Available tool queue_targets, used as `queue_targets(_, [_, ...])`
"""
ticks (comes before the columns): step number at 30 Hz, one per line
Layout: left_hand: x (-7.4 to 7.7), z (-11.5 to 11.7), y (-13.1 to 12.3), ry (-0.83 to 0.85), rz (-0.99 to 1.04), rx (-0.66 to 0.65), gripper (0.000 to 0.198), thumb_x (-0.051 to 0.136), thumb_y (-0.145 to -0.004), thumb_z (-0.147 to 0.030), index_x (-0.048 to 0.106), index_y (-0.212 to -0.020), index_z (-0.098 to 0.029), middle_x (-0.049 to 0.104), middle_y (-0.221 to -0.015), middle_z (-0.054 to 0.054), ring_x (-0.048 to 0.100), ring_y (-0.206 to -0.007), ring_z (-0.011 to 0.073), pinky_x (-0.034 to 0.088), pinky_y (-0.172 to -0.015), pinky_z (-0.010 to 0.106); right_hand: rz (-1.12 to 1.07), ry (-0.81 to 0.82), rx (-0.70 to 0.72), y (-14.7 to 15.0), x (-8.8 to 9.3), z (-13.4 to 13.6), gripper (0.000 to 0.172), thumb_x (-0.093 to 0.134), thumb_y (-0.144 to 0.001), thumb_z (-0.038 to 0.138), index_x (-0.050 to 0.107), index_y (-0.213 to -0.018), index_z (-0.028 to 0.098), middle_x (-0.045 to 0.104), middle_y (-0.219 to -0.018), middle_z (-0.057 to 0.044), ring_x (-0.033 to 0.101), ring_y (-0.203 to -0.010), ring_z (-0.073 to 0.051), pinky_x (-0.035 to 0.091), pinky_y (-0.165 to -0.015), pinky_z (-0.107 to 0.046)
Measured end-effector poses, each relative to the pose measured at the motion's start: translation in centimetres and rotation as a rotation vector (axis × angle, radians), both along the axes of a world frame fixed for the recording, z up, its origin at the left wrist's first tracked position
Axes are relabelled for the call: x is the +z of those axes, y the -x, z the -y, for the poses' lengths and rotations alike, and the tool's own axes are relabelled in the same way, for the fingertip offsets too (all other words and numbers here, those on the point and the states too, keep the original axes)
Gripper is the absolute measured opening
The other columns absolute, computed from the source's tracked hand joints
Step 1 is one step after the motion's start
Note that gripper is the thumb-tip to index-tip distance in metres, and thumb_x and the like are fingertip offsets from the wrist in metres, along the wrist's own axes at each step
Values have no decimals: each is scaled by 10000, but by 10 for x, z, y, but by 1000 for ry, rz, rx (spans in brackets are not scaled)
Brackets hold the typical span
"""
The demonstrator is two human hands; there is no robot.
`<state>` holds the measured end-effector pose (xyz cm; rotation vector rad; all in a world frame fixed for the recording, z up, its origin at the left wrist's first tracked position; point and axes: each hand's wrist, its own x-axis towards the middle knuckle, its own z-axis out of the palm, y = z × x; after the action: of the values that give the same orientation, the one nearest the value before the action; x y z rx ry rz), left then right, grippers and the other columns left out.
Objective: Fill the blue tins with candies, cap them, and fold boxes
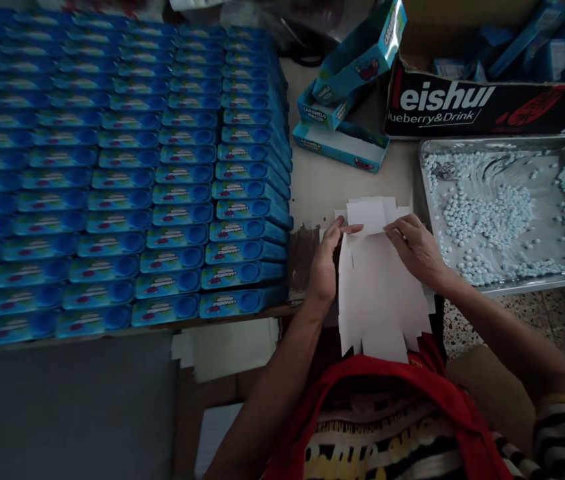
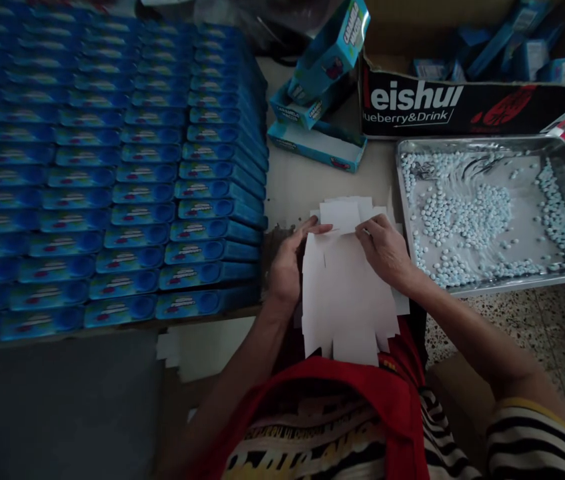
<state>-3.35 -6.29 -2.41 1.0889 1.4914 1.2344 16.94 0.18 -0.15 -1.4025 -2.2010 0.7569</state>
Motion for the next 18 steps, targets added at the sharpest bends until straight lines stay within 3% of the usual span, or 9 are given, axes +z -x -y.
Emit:
queue_targets(4, [-6, -12, 0, -39, -20, 29, 368, 558, -1011, -483, 787, -1107, -211, 729, -1370, 101, 627, -1374, 272, 436, -1227, 430, 16, 20, -6, 0, -8, -8, 267, 467, -1024, 294, 716, -955, 228, 757, -1032, -112, 710, -989, -270, 544, -926, -427])
queue_targets(7, [-9, -15, 0, -89, -65, 122, 432, 582, -1012, -498, 669, -1335, -224, 763, -1217, 95, 706, -1189, 231, 523, -1095, 392, 45, 38, -78, 5, -11, -11, 233, 520, -966, 290, 682, -1119, 223, 756, -1017, -100, 703, -925, -277, 535, -882, -433])
queue_targets(9, [-8, -14, 1, -105, -121, 127, 468, 570, -1029, -481, 591, -1428, -237, 773, -1133, 71, 719, -1101, 211, 538, -1041, 374, 58, 42, -131, 9, -11, -10, 370, 542, -922, 278, 600, -1281, 210, 738, -953, -80, 691, -842, -277, 521, -814, -422])
queue_targets(11, [-3, -12, 1, -123, -232, 87, 370, 538, -1049, -436, 652, -1342, -241, 771, -1123, 59, 705, -1101, 213, 524, -1048, 371, 54, 16, -137, 12, -8, -8, 474, 516, -912, 252, 509, -1383, 200, 726, -922, -68, 685, -794, -271, 498, -770, -405])
queue_targets(14, [4, -11, -3, -147, -382, 76, 316, 469, -1072, -382, 743, -1036, -227, 758, -1093, 61, 683, -1098, 228, 513, -1039, 364, 67, 7, -58, 12, -1, -5, 468, 454, -946, 233, 474, -1411, 191, 730, -889, -61, 684, -764, -252, 480, -752, -378])
queue_targets(18, [6, -12, -9, -171, -403, 101, 280, 524, -1054, -376, 730, -949, -218, 746, -1035, 60, 671, -1057, 228, 508, -1001, 350, 150, 31, 28, 8, 11, -3, 471, 428, -994, 250, 499, -1451, 156, 758, -908, -76, 690, -784, -247, 470, -749, -345])
